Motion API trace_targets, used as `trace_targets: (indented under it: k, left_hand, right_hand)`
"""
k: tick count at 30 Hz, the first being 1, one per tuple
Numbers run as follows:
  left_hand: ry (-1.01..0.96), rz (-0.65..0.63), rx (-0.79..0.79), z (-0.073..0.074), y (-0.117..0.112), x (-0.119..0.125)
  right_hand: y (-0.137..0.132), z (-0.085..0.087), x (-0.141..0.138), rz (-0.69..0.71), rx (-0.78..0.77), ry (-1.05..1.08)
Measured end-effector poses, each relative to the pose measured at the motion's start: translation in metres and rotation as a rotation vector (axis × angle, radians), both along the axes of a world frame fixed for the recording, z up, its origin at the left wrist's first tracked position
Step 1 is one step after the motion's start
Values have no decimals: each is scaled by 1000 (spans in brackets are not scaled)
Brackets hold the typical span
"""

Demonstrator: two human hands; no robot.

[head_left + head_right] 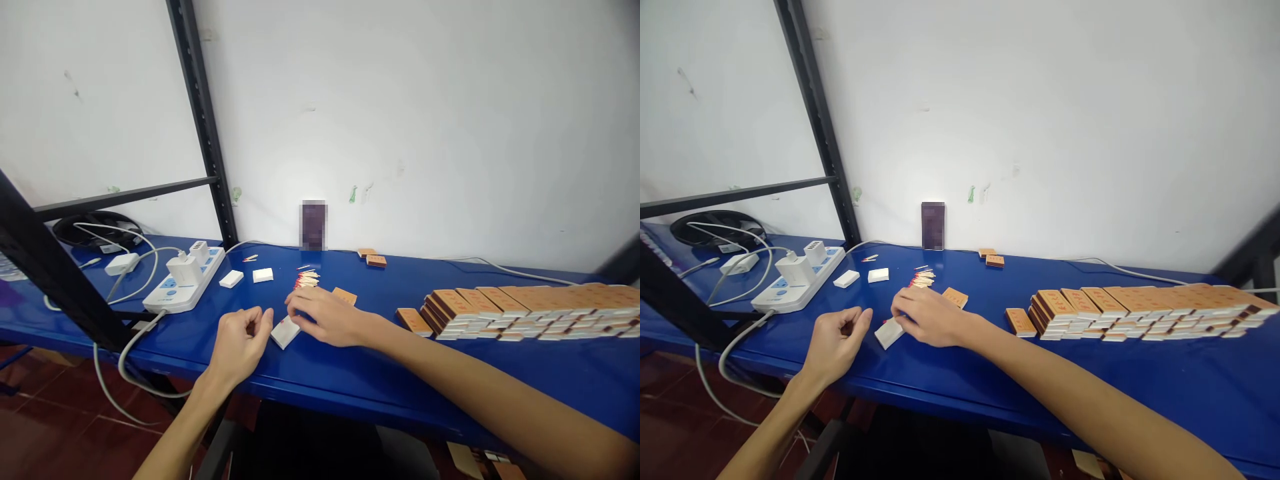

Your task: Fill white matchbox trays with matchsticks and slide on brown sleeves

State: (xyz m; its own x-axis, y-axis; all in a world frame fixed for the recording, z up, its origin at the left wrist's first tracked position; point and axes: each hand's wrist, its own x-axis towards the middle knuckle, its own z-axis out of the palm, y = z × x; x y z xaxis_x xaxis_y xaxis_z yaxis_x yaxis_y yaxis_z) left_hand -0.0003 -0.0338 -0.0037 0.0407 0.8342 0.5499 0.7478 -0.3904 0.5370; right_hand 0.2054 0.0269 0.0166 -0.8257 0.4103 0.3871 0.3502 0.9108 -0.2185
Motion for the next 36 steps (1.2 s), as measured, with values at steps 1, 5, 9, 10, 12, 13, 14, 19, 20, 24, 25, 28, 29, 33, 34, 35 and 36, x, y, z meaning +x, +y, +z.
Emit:
trace_targets:
  k: [1, 5, 9, 10, 12, 13, 14, 19, 20, 24, 25, 28, 29, 33, 34, 35, 36]
  left_hand:
    - [10, 8, -31, 1, -1, 0]
    - [220, 2, -90, 2, -5, 2]
    - [375, -49, -119, -1, -5, 5]
    - [380, -72, -133, -2, -5, 5]
    - [372, -149, -162, -2, -4, 4]
    - [365, -197, -174, -1, -4, 4]
    - [355, -242, -182, 0, -4, 3]
    - [289, -327, -226, 2, -4, -1]
    - [278, -318, -234, 1, -4, -2]
    - [265, -281, -222, -5, -1, -5]
    - [260, -268, -213, -6, -1, -5]
    - [214, -231, -209, -10, 0, -7]
    - [196, -229, -215, -10, -1, -7]
    - [185, -245, -225, -8, -3, -6]
    - [194, -243, -225, -7, -3, -6]
    - [205, -244, -227, -6, -3, -5]
    - [216, -246, -231, -5, -3, -5]
  right_hand:
    - [-1, -2, 1, 1, -4, -1]
    - [7, -15, 5, -176, -5, 90]
    - [16, -23, 6, -268, 31, 29]
    - [17, -24, 6, -269, 31, 3]
    - [19, -25, 5, -273, 24, -29]
    - [20, -25, 4, -278, 21, -38]
    - [20, -26, 3, -283, 21, -47]
    - [16, -22, 1, -311, 46, -82]
    - [14, -20, 2, -321, 47, -77]
    - [0, -9, 8, -321, -15, 10]
    - [-4, -6, 9, -285, -37, 29]
    - [-13, -3, 8, -136, -85, 47]
    - [-15, -4, 7, -100, -97, 40]
    - [-14, -14, 2, -129, -137, 78]
    - [-12, -17, 2, -165, -139, 122]
    - [-9, -20, 2, -201, -136, 168]
    - [-6, -22, 3, -233, -126, 202]
